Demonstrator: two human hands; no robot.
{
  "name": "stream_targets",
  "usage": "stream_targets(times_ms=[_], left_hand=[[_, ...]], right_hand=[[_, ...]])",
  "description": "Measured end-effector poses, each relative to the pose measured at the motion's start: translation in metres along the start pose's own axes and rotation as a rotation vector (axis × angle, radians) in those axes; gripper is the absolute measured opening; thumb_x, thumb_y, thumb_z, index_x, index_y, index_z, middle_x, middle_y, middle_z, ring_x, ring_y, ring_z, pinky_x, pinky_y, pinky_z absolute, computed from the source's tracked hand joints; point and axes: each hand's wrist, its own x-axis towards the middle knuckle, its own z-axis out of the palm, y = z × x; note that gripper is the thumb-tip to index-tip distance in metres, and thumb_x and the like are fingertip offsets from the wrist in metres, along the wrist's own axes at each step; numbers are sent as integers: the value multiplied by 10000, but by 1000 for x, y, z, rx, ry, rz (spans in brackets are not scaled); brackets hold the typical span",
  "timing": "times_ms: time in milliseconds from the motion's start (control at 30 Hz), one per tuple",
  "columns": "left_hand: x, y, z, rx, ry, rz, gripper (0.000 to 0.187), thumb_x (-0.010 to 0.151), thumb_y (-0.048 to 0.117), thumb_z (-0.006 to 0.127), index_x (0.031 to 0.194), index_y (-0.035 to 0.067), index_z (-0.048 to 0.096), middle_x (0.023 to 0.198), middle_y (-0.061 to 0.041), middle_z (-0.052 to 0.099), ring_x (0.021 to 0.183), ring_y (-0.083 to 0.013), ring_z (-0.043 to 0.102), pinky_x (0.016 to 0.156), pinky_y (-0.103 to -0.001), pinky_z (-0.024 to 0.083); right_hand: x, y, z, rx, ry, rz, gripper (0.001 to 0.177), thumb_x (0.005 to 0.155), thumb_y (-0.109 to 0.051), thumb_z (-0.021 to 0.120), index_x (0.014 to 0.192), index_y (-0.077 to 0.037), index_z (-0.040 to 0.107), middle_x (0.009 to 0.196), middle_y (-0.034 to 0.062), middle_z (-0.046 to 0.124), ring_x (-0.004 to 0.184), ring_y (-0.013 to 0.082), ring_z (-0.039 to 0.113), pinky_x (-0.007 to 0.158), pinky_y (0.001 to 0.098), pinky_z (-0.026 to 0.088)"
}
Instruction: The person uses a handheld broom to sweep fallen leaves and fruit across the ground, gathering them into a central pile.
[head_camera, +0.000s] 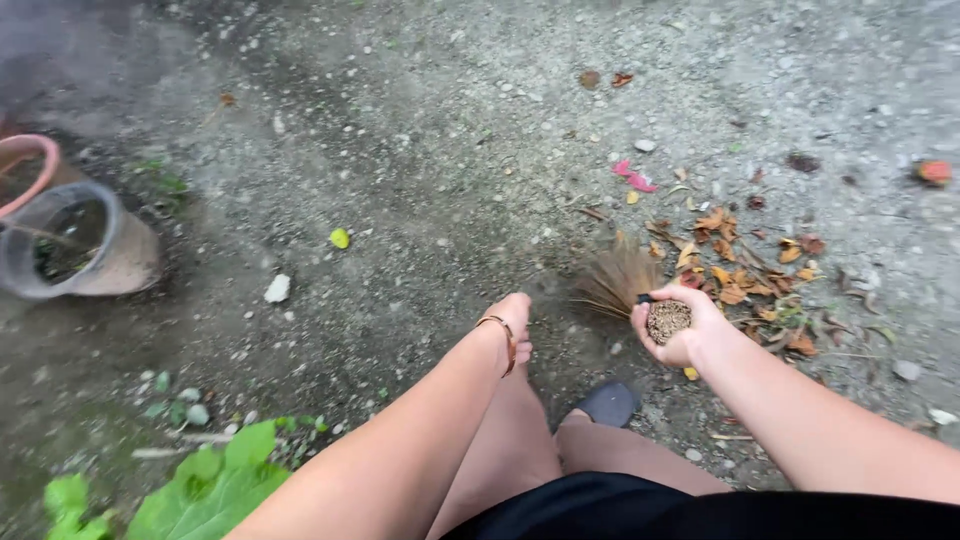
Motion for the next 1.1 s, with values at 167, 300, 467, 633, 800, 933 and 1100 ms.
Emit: stream_targets(times_ms=[167,300,467,633,800,933,1100], left_hand=[[45,31,8,47,-84,-15,503,913,453,581,1289,118,581,1140,-173,659,939,-318,682,756,-457,573],[62,76,-2,67,-141,41,487,890,440,600,1210,84,691,1107,-138,651,958,-280,627,748,-433,541],[91,104,-50,-15,-34,103,494,864,338,573,1201,2,703,1233,-225,686,1048,-333,692,827,-462,531],[55,137,-117,43,66,16,550,885,318,575,1310,-22,653,1442,-259,580,1251,-360,599,1057,-454,440],[92,140,-121,74,28,-40,625,924,361,525,1418,-22,529,1527,-254,466,1318,-371,522,1090,-491,377],[124,158,-102,118,-24,-49,674,947,387,496,1483,-20,454,1579,-250,398,1358,-378,476,1110,-513,338],[15,181,-80,236,-238,-146,642,922,508,569,1328,18,484,1436,-235,518,1244,-374,551,1002,-522,414]], right_hand=[[-16,50,39,-19,24,-193,169,733,-61,656,857,-56,542,746,67,584,642,199,622,575,330,601],[-37,111,111,-88,51,-128,152,731,-64,674,824,-64,554,714,86,606,645,222,645,600,349,605],[34,123,184,-219,-63,53,161,735,-86,699,849,-61,588,749,72,644,647,212,659,603,334,623],[62,118,219,-125,-102,205,254,751,-80,701,950,48,611,809,129,675,655,201,674,566,312,615],[62,59,160,-53,47,53,242,745,-102,709,919,5,579,791,91,640,676,210,670,542,306,593],[47,37,132,20,148,-171,208,749,-112,697,903,-37,580,806,75,648,683,191,667,584,305,605],[37,72,166,59,-12,-125,242,735,-78,704,943,3,613,851,121,672,753,251,679,705,378,633]])
